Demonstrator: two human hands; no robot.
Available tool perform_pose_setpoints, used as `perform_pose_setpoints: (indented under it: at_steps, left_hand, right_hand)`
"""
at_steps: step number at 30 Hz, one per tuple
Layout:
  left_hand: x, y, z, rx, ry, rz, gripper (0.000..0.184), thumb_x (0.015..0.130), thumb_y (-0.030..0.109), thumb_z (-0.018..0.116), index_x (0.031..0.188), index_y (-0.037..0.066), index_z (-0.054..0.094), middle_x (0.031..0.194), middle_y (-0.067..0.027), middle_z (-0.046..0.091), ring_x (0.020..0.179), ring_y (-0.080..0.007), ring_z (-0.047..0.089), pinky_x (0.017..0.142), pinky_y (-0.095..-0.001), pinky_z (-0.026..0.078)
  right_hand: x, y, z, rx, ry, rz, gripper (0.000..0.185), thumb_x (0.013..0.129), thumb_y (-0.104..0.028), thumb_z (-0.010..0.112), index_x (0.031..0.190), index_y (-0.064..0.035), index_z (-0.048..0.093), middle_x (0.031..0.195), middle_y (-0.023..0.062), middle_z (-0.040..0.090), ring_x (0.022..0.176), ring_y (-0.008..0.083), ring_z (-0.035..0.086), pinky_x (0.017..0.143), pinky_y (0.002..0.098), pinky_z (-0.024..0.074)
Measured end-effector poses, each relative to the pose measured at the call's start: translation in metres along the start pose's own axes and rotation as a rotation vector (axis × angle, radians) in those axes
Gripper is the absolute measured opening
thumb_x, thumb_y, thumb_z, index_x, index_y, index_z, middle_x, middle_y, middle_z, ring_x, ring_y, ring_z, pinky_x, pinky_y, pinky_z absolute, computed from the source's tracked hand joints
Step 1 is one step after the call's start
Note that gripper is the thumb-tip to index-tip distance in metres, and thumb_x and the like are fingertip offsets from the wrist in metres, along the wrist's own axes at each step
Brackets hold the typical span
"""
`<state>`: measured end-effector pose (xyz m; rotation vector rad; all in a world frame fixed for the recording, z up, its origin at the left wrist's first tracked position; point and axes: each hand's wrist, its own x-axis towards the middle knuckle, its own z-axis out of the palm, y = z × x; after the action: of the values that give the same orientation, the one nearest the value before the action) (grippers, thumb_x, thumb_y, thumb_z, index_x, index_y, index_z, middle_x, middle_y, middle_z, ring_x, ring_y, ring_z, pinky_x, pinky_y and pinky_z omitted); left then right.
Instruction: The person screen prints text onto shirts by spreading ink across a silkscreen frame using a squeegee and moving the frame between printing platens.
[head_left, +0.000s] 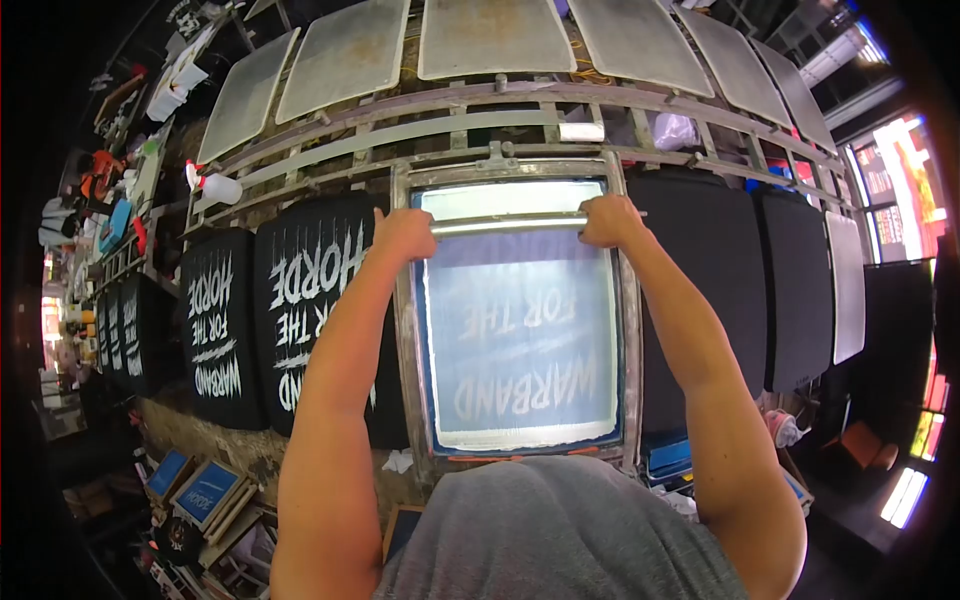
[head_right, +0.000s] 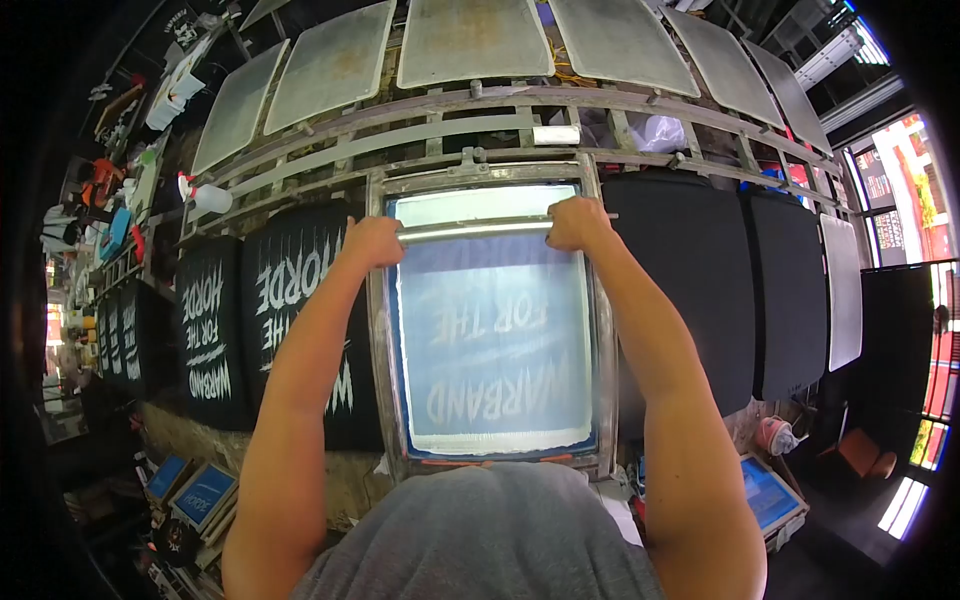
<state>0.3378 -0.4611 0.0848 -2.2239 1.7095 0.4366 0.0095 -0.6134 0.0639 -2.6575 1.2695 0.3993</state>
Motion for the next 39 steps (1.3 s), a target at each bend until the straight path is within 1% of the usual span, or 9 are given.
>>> perform_pose_setpoints:
  at_steps: [6,7,8,11,27,29,34,36,39]
  left_hand:
    - [-0.069,0.013,0.034,-0.055,-0.029,0.004,0.044,0.077,0.023,0.067,0.12,0.016,0.072,0.119,-0.0154,0.071,0.117,-0.0351,0.064,0.115,-0.0654,0.031]
    - [-0.079,0.015,0.04,-0.045,-0.041,0.019,0.043,0.077,0.022,0.067,0.119,0.016,0.073,0.118,-0.0154,0.071,0.117,-0.035,0.065,0.115,-0.0653,0.031]
    - [-0.092,0.017,0.045,-0.036,-0.055,0.032,0.042,0.076,0.021,0.066,0.118,0.016,0.073,0.116,-0.0154,0.071,0.116,-0.0348,0.065,0.115,-0.0652,0.031]
    - [-0.132,0.023,0.068,-0.093,-0.008,0.06,0.035,0.075,0.013,0.062,0.108,0.01,0.073,0.111,-0.0164,0.07,0.113,-0.036,0.065,0.113,-0.0701,0.029]
    - [-0.335,0.058,0.169,-0.187,-0.057,0.103,0.027,0.076,0.011,0.062,0.102,0.01,0.071,0.103,-0.0135,0.068,0.104,-0.0346,0.067,0.113,-0.0705,0.026]
    - [-0.351,0.06,0.177,-0.183,-0.108,0.098,0.039,0.072,0.012,0.066,0.111,0.012,0.071,0.106,-0.0097,0.068,0.107,-0.0321,0.066,0.115,-0.0686,0.026]
    - [-0.333,0.054,0.147,-0.151,-0.295,0.134,0.041,0.073,0.011,0.066,0.113,0.013,0.071,0.107,-0.0106,0.071,0.11,-0.0315,0.067,0.116,-0.0696,0.021]
    - [-0.297,0.046,0.123,-0.091,-0.264,0.182,0.028,0.074,0.012,0.067,0.101,0.013,0.071,0.098,-0.0108,0.072,0.103,-0.0318,0.069,0.114,-0.0718,0.022]
    - [-0.199,0.026,0.096,-0.062,0.06,0.143,0.026,0.074,0.012,0.067,0.099,0.014,0.072,0.096,-0.0129,0.073,0.101,-0.0326,0.07,0.116,-0.069,0.022]
  right_hand:
    - [-0.072,-0.019,0.021,0.019,-0.041,-0.037,0.043,0.069,-0.032,0.069,0.108,-0.0135,0.075,0.097,0.0135,0.075,0.095,0.0327,0.072,0.093,0.0459,0.053]
    - [-0.084,-0.025,0.023,0.043,-0.109,0.005,0.043,0.071,-0.029,0.07,0.11,-0.0124,0.075,0.101,0.0127,0.075,0.099,0.0315,0.071,0.104,0.0476,0.0462]
    - [-0.098,-0.03,0.023,0.042,-0.109,0.002,0.043,0.071,-0.029,0.07,0.11,-0.0124,0.075,0.101,0.0127,0.075,0.099,0.0315,0.071,0.104,0.0476,0.0462]
    - [-0.141,-0.044,0.036,0.115,-0.124,0.056,0.041,0.073,-0.023,0.072,0.112,-0.0124,0.073,0.11,0.0112,0.073,0.108,0.0292,0.068,0.118,0.0503,0.03]
    - [-0.345,-0.091,0.13,0.152,-0.05,-0.021,0.029,0.073,-0.026,0.073,0.1,-0.0143,0.074,0.097,0.0079,0.07,0.099,0.0291,0.068,0.119,0.0554,0.0278]
    - [-0.365,-0.094,0.139,0.18,-0.066,-0.031,0.03,0.075,-0.028,0.071,0.101,-0.0146,0.074,0.096,0.0077,0.071,0.098,0.0291,0.069,0.12,0.057,0.0258]
    - [-0.352,-0.085,0.121,0.201,-0.255,-0.036,0.03,0.075,-0.027,0.071,0.103,-0.0155,0.074,0.097,0.0083,0.073,0.1,0.029,0.07,0.12,0.0583,0.0256]
    - [-0.31,-0.073,0.092,0.13,-0.295,-0.115,0.03,0.076,-0.025,0.07,0.104,-0.016,0.074,0.099,0.0089,0.074,0.104,0.0293,0.07,0.119,0.058,0.026]
    - [-0.211,-0.048,0.063,0.098,-0.089,-0.03,0.028,0.077,-0.022,0.067,0.103,-0.0149,0.074,0.101,0.0102,0.074,0.104,0.0313,0.069,0.116,0.0569,0.0311]
